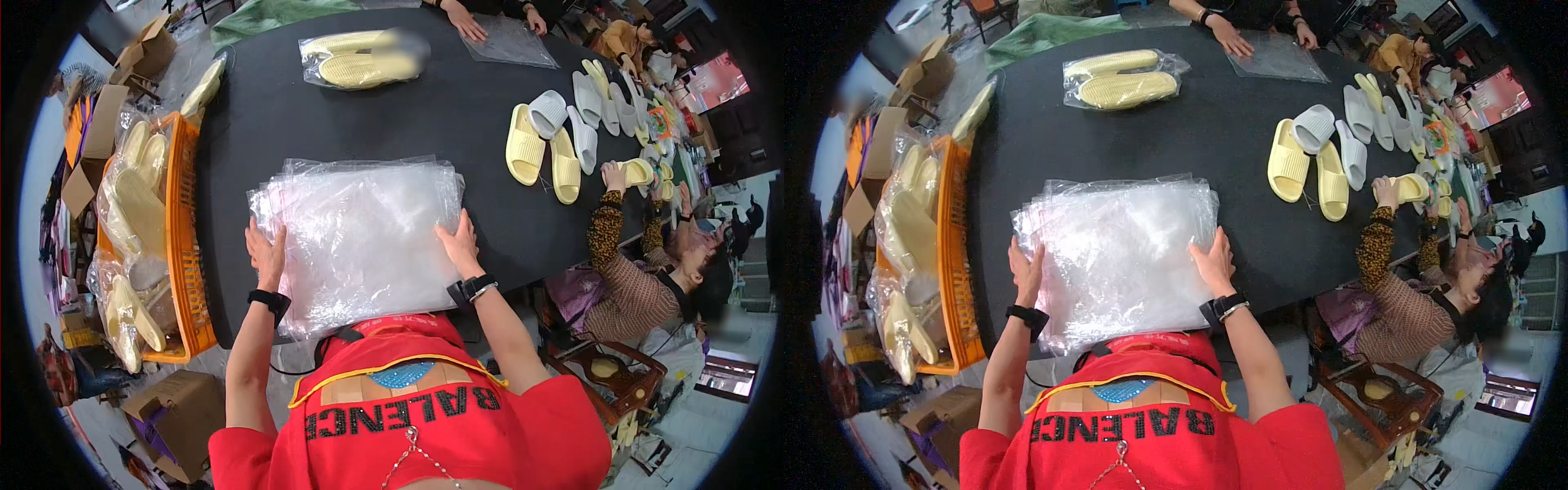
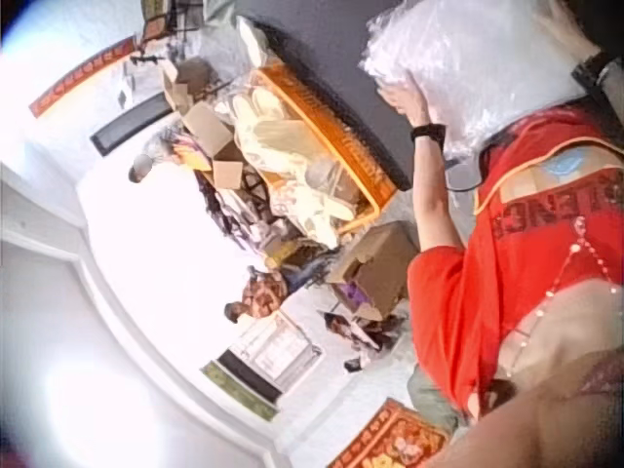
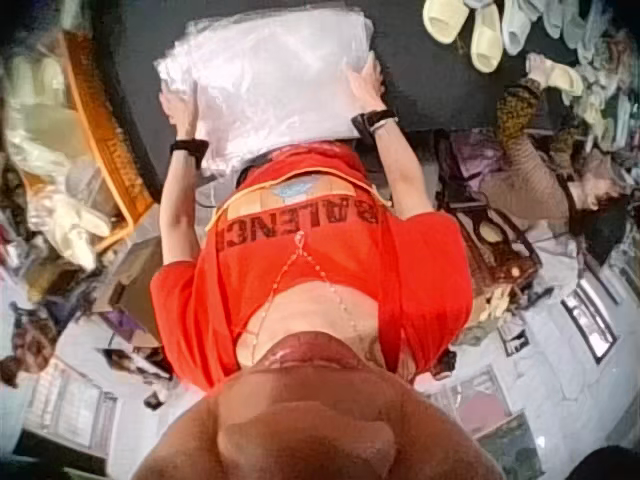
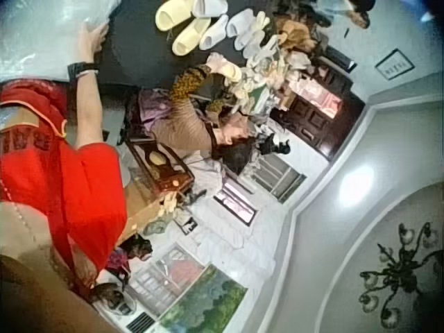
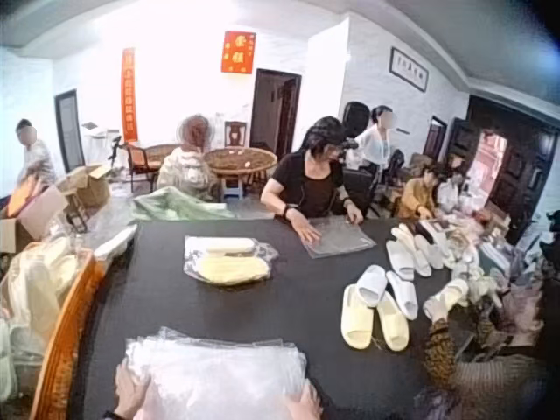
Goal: Packaging pairs of sandals into plastic bags in a shoe manufacturing facility.
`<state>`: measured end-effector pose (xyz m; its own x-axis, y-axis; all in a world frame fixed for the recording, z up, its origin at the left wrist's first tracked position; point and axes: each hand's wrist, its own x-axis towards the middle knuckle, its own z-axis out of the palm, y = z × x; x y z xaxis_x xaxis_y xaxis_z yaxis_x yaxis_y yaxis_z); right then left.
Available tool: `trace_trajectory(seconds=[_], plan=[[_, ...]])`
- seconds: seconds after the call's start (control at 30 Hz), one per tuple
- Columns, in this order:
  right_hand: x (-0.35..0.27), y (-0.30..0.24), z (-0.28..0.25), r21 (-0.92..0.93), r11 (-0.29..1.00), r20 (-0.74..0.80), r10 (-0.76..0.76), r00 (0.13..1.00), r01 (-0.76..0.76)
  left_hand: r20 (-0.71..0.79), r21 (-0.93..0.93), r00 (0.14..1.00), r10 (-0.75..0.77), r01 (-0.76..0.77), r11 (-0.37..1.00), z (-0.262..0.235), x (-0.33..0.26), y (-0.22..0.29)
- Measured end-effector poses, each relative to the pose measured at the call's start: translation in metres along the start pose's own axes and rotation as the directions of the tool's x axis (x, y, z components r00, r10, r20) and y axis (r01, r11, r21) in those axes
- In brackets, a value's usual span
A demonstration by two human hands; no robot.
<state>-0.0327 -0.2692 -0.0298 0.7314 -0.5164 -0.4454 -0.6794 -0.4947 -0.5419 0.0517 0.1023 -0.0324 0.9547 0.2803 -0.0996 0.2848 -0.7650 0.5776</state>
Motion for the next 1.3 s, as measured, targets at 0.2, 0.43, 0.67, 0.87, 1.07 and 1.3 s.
trace_trajectory(seconds=[0.2,0.43,0.67,0.87,1.07,1.3], plan=[[-0.006,0.002,0.008,0.020,0.999,0.200,0.034,0.979,-0.039,0.204,-0.030,0.945,-0.255,0.266,0.963,0.018,0.016,0.010],[-0.003,-0.022,0.005,0.052,0.999,0.141,-0.019,0.990,0.012,0.285,-0.371,0.955,-0.087,0.194,0.908,0.027,0.050,-0.018],[-0.006,0.006,0.018,-0.051,0.967,-0.125,-0.253,0.960,0.248,-0.297,0.074,0.723,0.623,-0.633,0.770,-0.055,0.064,0.100],[-0.020,-0.003,0.001,0.150,0.985,-0.010,-0.088,0.996,0.088,0.268,0.111,0.607,0.748,-0.791,0.602,0.033,0.080,0.111],[-0.008,0.002,0.009,0.099,0.995,0.174,0.015,0.985,-0.033,0.692,0.055,0.565,0.448,-0.661,0.748,0.055,0.085,0.130],[0.009,0.001,0.032,0.136,0.976,0.174,-0.194,0.965,0.171,0.779,0.057,0.549,0.304,-0.545,0.837,0.038,0.082,0.103]])
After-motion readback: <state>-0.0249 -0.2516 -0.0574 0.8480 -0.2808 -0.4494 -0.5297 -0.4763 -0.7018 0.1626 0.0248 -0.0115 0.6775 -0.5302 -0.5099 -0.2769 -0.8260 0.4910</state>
